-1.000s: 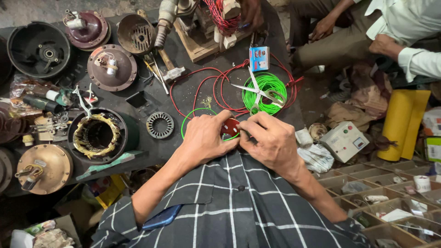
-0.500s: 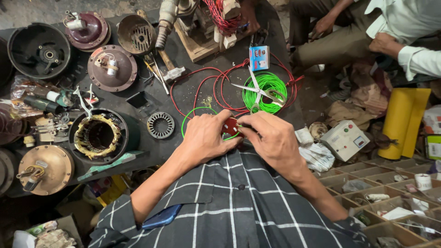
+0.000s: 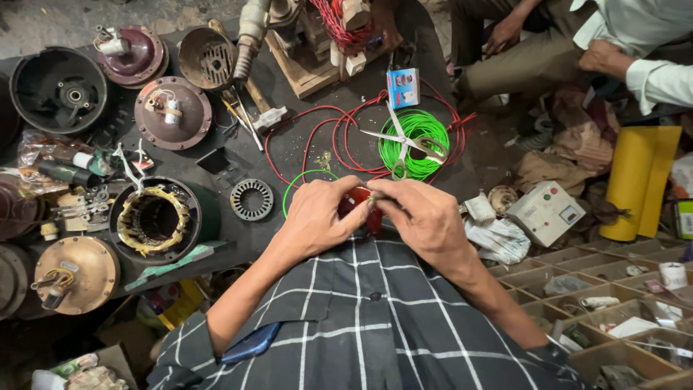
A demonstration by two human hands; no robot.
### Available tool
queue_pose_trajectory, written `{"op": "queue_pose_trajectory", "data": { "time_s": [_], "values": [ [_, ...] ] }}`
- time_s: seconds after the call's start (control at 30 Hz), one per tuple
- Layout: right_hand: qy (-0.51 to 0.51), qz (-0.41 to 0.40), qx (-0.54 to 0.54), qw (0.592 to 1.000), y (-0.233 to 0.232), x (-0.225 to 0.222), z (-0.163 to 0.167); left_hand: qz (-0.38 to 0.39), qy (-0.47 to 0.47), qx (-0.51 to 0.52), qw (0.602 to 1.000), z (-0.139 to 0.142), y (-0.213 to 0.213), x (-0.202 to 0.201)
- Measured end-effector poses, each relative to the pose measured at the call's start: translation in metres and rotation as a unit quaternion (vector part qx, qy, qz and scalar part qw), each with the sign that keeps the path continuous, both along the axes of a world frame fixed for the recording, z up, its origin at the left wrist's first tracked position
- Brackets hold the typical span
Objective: The person retrieves a green wire from a shelf, cuts a length with scissors, strips the ends, and inserts the wire into a small red electrical component. The person then twists the wire and secures it within the component.
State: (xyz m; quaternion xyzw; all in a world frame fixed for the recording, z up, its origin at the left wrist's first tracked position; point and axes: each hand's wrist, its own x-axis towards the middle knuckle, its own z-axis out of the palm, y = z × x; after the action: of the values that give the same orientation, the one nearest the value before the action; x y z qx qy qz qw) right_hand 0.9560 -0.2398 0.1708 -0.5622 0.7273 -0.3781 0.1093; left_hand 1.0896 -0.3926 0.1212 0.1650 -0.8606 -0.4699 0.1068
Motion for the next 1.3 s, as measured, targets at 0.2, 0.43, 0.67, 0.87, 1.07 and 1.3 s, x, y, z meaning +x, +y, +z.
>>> {"op": "queue_pose_trajectory", "data": {
  "time_s": [0.2,0.43,0.67,0.87,1.07,1.3],
  "values": [
    [-0.205,-0.045,0.034,0.977,0.013,-0.02,-0.032,0.015,0.007,0.089,0.996,-0.008,-0.003,-0.004],
    [-0.576,0.008,0.007,0.817,0.026,-0.027,-0.097,-0.042,0.06,0.338,0.938,-0.026,-0.006,-0.005],
    [-0.605,-0.025,-0.072,0.793,0.021,-0.019,-0.101,-0.056,0.067,0.405,0.91,-0.038,-0.006,-0.009],
    [-0.297,-0.029,-0.017,0.954,0.016,-0.018,-0.057,-0.063,0.1,0.423,0.898,-0.04,-0.006,-0.009],
    [-0.308,-0.038,0.018,0.951,0.014,-0.021,-0.047,-0.066,0.116,0.436,0.89,-0.044,-0.004,-0.011],
    [-0.537,0.0,-0.037,0.843,0.015,-0.016,-0.069,-0.054,0.093,0.438,0.892,-0.051,-0.001,-0.01]
  ]
}}
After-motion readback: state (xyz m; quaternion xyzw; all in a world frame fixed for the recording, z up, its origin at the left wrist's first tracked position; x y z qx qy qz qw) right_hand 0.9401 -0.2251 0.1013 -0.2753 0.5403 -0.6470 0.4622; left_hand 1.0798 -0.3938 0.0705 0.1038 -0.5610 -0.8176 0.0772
